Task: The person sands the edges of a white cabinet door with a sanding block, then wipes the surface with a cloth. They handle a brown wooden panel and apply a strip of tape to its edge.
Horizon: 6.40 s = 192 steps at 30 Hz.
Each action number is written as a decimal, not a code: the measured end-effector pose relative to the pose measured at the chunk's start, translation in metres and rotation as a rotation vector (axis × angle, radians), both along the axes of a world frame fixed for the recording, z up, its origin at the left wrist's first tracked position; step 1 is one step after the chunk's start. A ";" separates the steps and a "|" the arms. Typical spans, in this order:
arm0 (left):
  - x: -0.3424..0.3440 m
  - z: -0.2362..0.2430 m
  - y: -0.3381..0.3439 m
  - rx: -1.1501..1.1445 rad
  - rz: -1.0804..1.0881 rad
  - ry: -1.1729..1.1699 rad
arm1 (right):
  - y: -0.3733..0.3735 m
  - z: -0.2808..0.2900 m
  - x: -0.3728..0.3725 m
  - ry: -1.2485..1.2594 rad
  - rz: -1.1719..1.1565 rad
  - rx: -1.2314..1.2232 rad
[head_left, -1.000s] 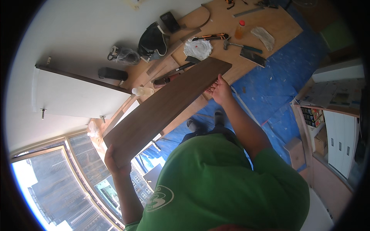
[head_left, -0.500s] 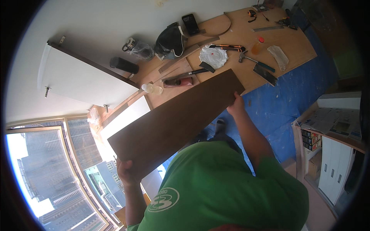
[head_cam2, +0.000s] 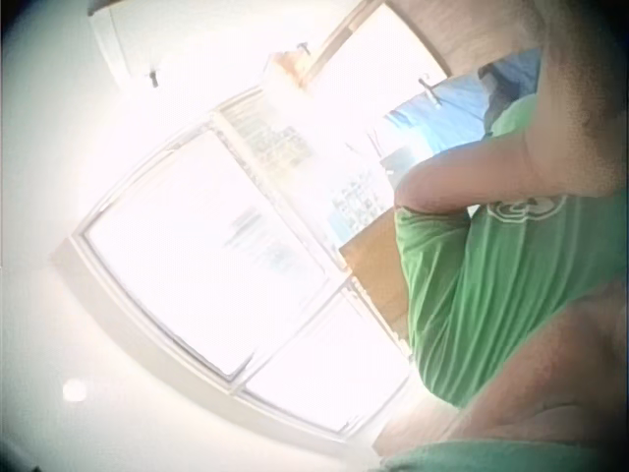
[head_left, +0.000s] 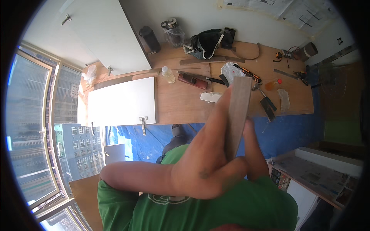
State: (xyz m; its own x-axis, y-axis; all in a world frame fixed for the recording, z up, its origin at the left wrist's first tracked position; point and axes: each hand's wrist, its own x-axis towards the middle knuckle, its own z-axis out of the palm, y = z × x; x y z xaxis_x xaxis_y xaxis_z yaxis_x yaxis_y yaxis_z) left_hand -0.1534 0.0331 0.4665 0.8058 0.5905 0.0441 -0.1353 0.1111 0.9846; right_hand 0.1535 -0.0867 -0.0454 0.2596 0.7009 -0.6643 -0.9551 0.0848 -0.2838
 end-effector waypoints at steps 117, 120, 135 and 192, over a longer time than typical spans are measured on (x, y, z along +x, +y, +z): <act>-0.300 -0.462 0.227 -0.130 0.433 0.884 | 0.416 0.044 -0.390 -1.852 1.242 -0.211; -0.300 -0.468 0.228 -0.101 0.410 0.979 | 0.415 0.033 -0.392 -1.861 1.235 -0.200; -0.300 -0.459 0.260 0.044 0.085 1.267 | 0.204 0.088 -0.350 -1.032 1.699 0.303; 0.014 -0.435 -0.005 0.949 0.026 0.837 | -0.064 -0.003 0.181 -2.156 0.542 -1.016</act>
State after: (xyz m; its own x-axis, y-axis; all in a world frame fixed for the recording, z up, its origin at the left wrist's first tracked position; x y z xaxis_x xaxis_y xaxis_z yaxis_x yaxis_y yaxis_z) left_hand -0.1395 0.0280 0.0317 0.7809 0.6220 -0.0579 0.5737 -0.6774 0.4605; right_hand 0.3347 -0.1508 -0.0479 0.7191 0.6832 0.1270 0.6902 -0.6809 -0.2450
